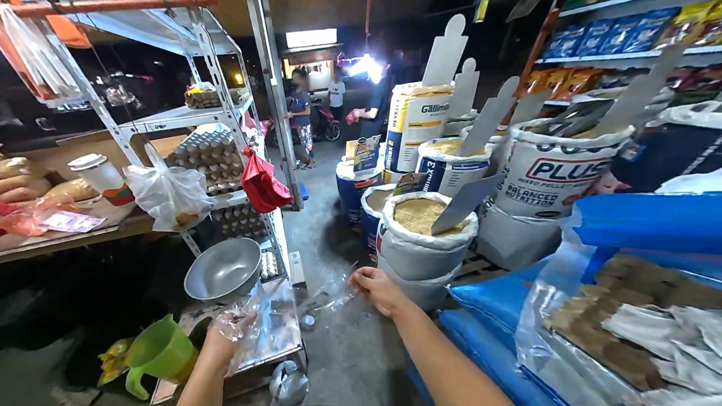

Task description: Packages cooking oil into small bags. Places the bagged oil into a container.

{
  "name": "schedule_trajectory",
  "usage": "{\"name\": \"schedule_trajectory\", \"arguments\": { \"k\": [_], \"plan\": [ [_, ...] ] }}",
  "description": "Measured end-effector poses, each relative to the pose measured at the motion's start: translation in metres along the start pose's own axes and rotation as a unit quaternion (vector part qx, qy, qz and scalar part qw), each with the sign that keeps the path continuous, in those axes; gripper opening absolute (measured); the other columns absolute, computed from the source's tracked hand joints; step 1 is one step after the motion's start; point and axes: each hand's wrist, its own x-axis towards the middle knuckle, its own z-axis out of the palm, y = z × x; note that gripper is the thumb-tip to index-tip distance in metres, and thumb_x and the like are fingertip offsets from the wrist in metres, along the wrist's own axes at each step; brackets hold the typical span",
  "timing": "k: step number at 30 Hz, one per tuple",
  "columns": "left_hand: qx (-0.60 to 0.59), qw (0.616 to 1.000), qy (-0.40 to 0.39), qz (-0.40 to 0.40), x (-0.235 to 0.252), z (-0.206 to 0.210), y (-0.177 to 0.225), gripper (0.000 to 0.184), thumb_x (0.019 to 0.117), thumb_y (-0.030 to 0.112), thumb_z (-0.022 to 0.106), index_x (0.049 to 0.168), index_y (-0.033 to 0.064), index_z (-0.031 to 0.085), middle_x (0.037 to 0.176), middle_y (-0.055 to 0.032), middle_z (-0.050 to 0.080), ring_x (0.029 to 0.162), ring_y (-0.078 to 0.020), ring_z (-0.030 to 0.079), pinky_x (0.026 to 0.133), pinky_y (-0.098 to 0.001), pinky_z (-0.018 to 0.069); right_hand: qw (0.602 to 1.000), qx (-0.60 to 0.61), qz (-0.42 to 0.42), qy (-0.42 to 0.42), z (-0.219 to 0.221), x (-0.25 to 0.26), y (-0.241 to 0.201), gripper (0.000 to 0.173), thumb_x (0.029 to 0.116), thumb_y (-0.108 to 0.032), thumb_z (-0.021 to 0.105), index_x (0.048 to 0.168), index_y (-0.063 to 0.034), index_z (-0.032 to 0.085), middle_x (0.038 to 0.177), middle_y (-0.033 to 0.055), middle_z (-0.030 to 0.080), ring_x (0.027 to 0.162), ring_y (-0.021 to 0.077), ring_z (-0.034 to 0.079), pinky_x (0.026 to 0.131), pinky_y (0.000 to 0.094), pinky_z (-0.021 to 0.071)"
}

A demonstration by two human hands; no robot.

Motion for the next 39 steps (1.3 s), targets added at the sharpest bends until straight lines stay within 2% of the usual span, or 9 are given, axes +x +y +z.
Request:
{"name": "schedule_trajectory", "arguments": {
  "k": [7, 13, 15, 19, 23, 27, 33, 36, 39],
  "plan": [
    [0.024, 0.999, -0.011, -0.032, -0.018, 0.016, -0.013, 0.024, 0.0943, 0.005, 0.071, 0.116, -0.0052, 0.067, 0.109, -0.0151, 0.071, 0.099, -0.019, 0.068, 0.092, -0.0388, 0.0554, 0.999, -0.005, -0.014, 0.037, -0.002, 0.023, 0.002, 0.015, 0.1055, -0.014, 0.057, 0.098, -0.002, 0.063, 0.072, -0.0009, 0.059, 0.05, 0.0022, 0.045, 0.045, 0.0171, 0.0355],
    [0.045, 0.997, 0.001, -0.056, -0.039, 0.018, -0.023, 0.025, 0.0988, 0.012, 0.067, 0.118, -0.0038, 0.068, 0.111, -0.017, 0.071, 0.102, -0.0232, 0.068, 0.095, -0.0444, 0.0547, 0.988, -0.144, -0.045, 0.035, -0.015, 0.042, 0.008, 0.016, 0.0967, -0.011, 0.069, 0.105, 0.0025, 0.07, 0.092, 0.0078, 0.069, 0.08, 0.0104, 0.063, 0.075, 0.0297, 0.0534],
    [0.008, 0.996, 0.018, -0.084, -0.047, 0.021, -0.02, 0.036, 0.1092, 0.021, 0.049, 0.134, -0.004, 0.058, 0.116, -0.0185, 0.069, 0.095, -0.0226, 0.068, 0.087, -0.0417, 0.0565, 0.978, -0.18, -0.039, 0.093, -0.016, 0.047, 0.008, 0.025, 0.0947, -0.022, 0.075, 0.097, 0.002, 0.069, 0.087, 0.0095, 0.067, 0.077, 0.0154, 0.061, 0.074, 0.0358, 0.0523],
    [-0.144, 0.981, -0.041, -0.127, -0.057, 0.016, -0.015, 0.054, 0.1128, 0.037, 0.026, 0.163, 0.0195, 0.018, 0.145, -0.0176, 0.055, 0.091, -0.029, 0.072, 0.073, -0.0436, 0.0613, 0.922, -0.368, -0.034, 0.117, -0.02, 0.043, -0.01, 0.028, 0.1035, -0.018, 0.058, 0.124, -0.0022, 0.069, 0.118, 0.0167, 0.071, 0.113, 0.0289, 0.067, 0.104, 0.0489, 0.0495],
    [-0.212, 0.965, -0.114, -0.103, -0.064, 0.023, 0.014, 0.068, 0.1014, 0.015, 0.034, 0.164, 0.0256, 0.011, 0.153, -0.0119, 0.049, 0.093, -0.0277, 0.072, 0.069, -0.0424, 0.0627, 0.939, -0.312, -0.065, 0.131, -0.002, 0.034, -0.01, 0.035, 0.0896, -0.024, 0.081, 0.11, 0.002, 0.071, 0.1, 0.0196, 0.071, 0.094, 0.0335, 0.068, 0.09, 0.0547, 0.0536],
    [-0.108, 0.979, -0.14, -0.1, -0.063, 0.05, 0.046, 0.067, 0.1062, 0.004, 0.041, 0.165, 0.0249, 0.015, 0.139, -0.0089, 0.063, 0.073, -0.0151, 0.071, 0.062, -0.0288, 0.0602, 0.957, -0.252, -0.103, 0.103, 0.035, 0.021, -0.004, 0.041, 0.0828, -0.028, 0.087, 0.101, 0.0024, 0.067, 0.085, 0.0136, 0.064, 0.077, 0.0258, 0.06, 0.074, 0.0501, 0.0512],
    [-0.041, 0.994, -0.101, 0.001, -0.063, 0.095, 0.064, 0.068, 0.0981, 0.01, 0.068, 0.158, 0.0099, 0.036, 0.12, -0.0152, 0.067, 0.082, -0.0174, 0.069, 0.073, -0.0343, 0.0603, 0.992, -0.105, -0.061, -0.018, 0.089, -0.008, 0.014, 0.018, 0.0879, -0.013, 0.079, 0.09, -0.0019, 0.066, 0.074, 0.0028, 0.06, 0.061, 0.0087, 0.055, 0.059, 0.0289, 0.051],
    [-0.04, 0.997, -0.018, 0.06, -0.06, 0.103, 0.057, 0.045, 0.0913, 0.002, 0.074, 0.134, -0.0001, 0.061, 0.116, -0.0144, 0.071, 0.097, -0.0158, 0.07, 0.088, -0.0337, 0.059, 0.995, 0.041, 0.036, -0.082, 0.097, -0.022, 0.015, 0.013, 0.1039, -0.014, 0.059, 0.106, -0.0026, 0.066, 0.085, 0.003, 0.066, 0.07, 0.0093, 0.062, 0.067, 0.0285, 0.056],
    [-0.05, 0.994, 0.043, 0.083, -0.059, 0.101, 0.049, 0.014, 0.0926, 0.003, 0.072, 0.106, -0.0007, 0.073, 0.097, -0.0085, 0.073, 0.083, -0.0094, 0.068, 0.079, -0.0283, 0.0591, 0.985, 0.097, 0.081, -0.12, 0.087, -0.026, 0.02, 0.021, 0.105, -0.028, 0.059, 0.113, -0.0099, 0.065, 0.089, -0.0017, 0.068, 0.074, 0.0061, 0.065, 0.07, 0.024, 0.0581]
  ]
}}
